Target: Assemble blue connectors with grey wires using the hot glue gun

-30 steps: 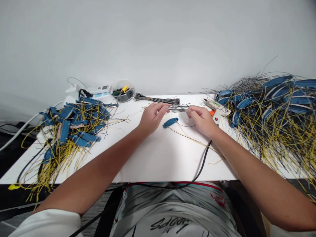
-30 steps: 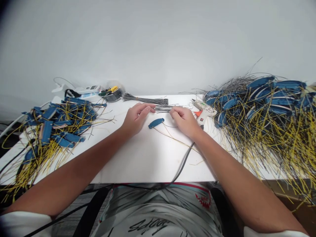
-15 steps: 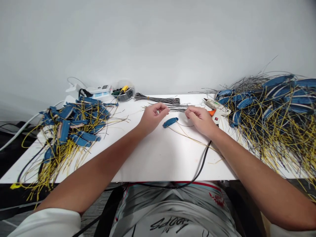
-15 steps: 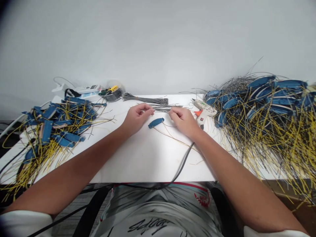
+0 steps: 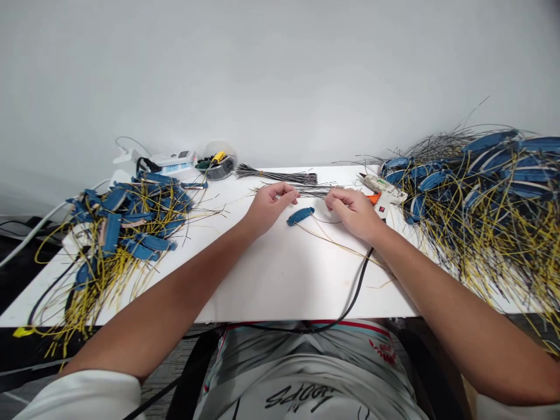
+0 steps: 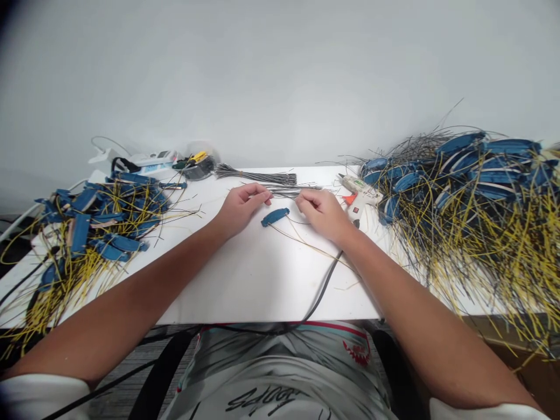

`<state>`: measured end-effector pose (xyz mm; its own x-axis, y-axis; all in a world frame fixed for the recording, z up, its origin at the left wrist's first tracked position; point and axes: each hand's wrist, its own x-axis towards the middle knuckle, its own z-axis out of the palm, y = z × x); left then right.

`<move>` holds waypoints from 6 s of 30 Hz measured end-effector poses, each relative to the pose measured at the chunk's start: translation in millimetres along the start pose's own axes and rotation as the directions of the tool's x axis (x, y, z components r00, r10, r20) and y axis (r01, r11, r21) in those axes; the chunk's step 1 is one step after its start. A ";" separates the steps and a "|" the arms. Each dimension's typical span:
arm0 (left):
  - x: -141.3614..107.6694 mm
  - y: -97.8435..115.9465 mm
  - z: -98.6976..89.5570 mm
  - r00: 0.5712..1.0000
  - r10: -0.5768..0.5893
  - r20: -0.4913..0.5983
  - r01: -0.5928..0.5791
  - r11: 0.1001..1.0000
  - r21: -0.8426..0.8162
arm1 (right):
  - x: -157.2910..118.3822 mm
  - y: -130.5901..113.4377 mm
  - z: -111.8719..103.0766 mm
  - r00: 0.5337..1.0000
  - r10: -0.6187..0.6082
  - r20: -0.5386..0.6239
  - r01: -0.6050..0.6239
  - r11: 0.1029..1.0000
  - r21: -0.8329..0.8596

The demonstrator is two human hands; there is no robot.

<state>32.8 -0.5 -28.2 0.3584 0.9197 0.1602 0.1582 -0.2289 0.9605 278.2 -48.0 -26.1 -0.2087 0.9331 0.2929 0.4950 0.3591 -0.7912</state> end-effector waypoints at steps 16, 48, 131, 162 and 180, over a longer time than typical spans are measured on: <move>1.2 -8.6 0.2 0.997 0.050 0.052 -0.051 0.999 0.019 | 0.2 1.7 -0.3 1.000 0.003 0.015 -0.004 0.997 0.073; -5.9 3.7 4.8 0.985 0.068 0.159 -0.075 0.997 0.037 | -0.9 -0.2 0.2 0.994 -0.030 0.101 0.023 0.998 0.062; -17.8 11.2 19.7 0.922 0.310 0.230 -0.385 0.777 0.498 | -5.5 -16.3 12.3 0.985 -0.150 0.085 0.161 0.978 -0.133; -17.4 5.7 17.0 0.889 0.434 0.146 -0.451 0.777 0.440 | -2.2 -11.4 8.9 0.997 -0.071 -0.042 0.061 0.976 -0.210; -18.4 8.4 20.2 0.932 0.359 0.048 -0.341 0.824 0.453 | -1.3 -15.9 6.5 0.998 -0.055 0.007 0.056 0.988 -0.146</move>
<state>46.1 -25.8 -27.7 0.4348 0.7597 0.4836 0.4252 -0.6466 0.6334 265.1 -55.1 -17.4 -0.2417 0.9116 0.3325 0.6001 0.4097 -0.6871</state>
